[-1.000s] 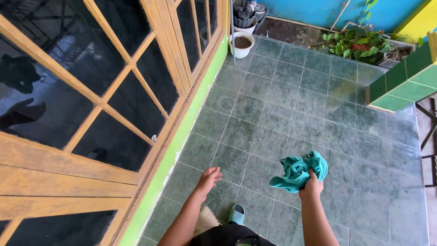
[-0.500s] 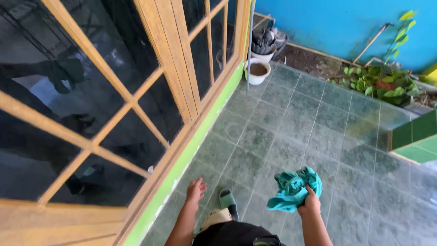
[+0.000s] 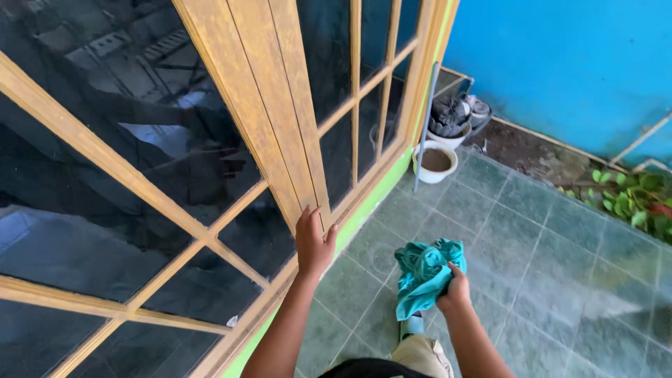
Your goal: Cleaning glass panes on a door and window using a cloth
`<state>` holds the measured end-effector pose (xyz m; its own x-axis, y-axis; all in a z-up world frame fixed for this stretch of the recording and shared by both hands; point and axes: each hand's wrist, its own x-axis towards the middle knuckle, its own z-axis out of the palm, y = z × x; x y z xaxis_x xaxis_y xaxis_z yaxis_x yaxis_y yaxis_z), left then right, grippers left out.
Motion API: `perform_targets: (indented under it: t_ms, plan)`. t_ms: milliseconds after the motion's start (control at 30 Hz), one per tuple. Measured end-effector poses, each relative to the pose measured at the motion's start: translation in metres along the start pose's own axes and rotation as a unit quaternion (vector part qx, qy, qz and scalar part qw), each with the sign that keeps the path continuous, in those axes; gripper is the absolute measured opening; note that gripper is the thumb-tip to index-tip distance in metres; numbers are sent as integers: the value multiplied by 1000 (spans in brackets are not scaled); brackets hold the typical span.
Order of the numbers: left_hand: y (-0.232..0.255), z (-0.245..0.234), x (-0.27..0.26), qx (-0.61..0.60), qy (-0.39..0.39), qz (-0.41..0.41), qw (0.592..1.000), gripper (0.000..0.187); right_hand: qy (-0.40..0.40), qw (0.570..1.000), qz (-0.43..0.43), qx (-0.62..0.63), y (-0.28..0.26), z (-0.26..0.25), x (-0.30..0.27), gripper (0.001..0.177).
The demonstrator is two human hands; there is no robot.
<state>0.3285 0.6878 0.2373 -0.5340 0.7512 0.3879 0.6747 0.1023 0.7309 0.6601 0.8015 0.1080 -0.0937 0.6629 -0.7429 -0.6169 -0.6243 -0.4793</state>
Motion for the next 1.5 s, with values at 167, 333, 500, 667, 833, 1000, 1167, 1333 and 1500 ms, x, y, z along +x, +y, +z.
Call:
perform_targets:
  t_ms: [167,333,500,667,833,1000,1167,1333,1500]
  plan:
    - [62,-18,102,239,118,120,956,61,-83,987,81,-115,3,158,62,49]
    - [61,-4,185,394,165,190,884,54,-162,966,125,-161,-1,303,50,61]
    - [31,6,225,525,159,142,824,61,-249,930,138,-234,53,370,138,49]
    - [21,6,229,566,220,174,775,58,-298,878,-252,-277,66,427,71,41]
    - [40,2,219,592,198,146,768,68,-222,548,-371,-716,117,391,258,39]
    - [67,-3,215,607,165,117,768,68,-224,504,-284,-784,82,410,192,44]
    - [79,12,198,568,122,27,814,77,-184,940,-120,-262,26,430,76,59]
    - [60,37,192,569,123,-36,813,82,-218,890,-283,-285,69,435,108,55]
    - [54,33,194,600,114,-41,791,87,-163,877,-311,-327,80,446,155,67]
